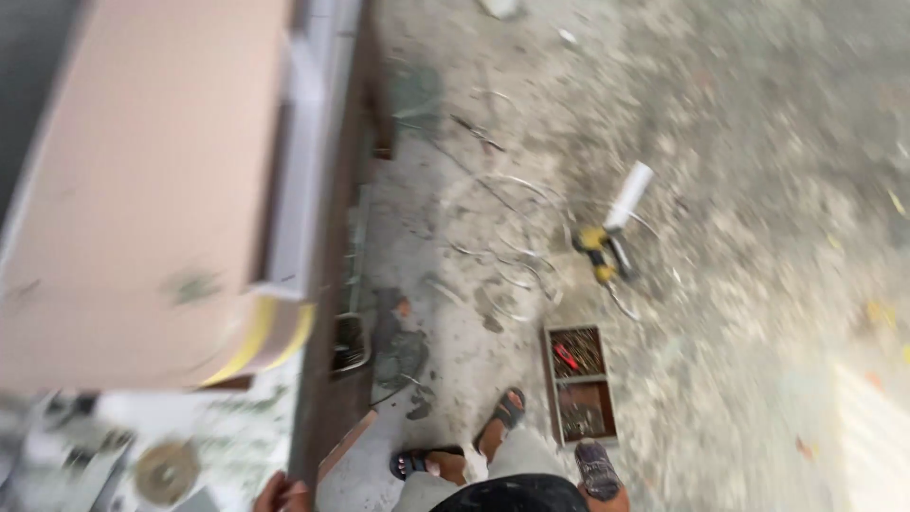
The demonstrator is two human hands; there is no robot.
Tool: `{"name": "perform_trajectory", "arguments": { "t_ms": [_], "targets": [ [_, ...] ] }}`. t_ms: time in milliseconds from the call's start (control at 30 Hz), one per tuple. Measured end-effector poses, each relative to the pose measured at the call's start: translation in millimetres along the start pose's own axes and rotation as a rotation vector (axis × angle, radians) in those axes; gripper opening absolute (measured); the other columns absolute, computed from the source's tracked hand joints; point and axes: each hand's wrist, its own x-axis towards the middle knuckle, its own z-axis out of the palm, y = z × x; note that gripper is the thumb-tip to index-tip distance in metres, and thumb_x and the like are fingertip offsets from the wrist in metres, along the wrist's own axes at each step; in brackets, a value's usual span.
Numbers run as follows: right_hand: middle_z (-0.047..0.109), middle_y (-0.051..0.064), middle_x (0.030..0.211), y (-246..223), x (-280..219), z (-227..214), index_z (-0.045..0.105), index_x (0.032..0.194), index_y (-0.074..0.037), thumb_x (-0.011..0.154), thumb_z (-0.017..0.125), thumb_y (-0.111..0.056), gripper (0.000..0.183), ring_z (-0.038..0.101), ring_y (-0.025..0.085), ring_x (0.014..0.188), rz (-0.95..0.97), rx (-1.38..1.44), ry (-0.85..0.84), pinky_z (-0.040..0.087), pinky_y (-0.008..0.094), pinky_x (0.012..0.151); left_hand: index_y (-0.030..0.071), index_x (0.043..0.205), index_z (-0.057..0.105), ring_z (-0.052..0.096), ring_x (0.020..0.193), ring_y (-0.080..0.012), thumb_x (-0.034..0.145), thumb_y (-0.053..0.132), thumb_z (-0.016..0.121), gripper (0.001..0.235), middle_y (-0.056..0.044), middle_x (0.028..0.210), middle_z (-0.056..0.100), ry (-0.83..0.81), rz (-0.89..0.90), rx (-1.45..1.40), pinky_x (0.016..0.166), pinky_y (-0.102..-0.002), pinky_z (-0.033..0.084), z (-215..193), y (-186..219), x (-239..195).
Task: Assembling wooden furniture panels using a cordless drill and screws.
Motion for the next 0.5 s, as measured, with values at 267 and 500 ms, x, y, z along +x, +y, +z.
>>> {"name": "perform_trajectory", "arguments": {
  "t_ms": [267,500],
  "targets": [
    [0.076,0.013,0.073,76,-4,-19,0.078,0.093,0.002,0.074,0.084,-0.017,0.028,0.07,0.023,0.067,0.282,0.484,0.193,0.056,0.042,0.065,0.01,0.129,0.068,0.078,0.1,-0.0214,0.084,0.031,0.079,0.051,-0.012,0.113,0.079,-0.737,0.004,0.251,0.088,-0.034,0.061,171,239,-48],
    [0.07,0.008,0.078,22,-54,-47,0.076,0.094,-0.004,0.083,0.08,-0.019,0.019,0.06,0.015,0.07,0.412,0.635,0.37,0.051,0.038,0.065,0.008,0.133,0.067,0.044,0.144,-0.0437,0.087,0.03,0.067,0.051,-0.024,0.141,0.06,-0.163,-0.756,-0.608,0.112,-0.048,0.036,267,547,-182]
  ]
}}
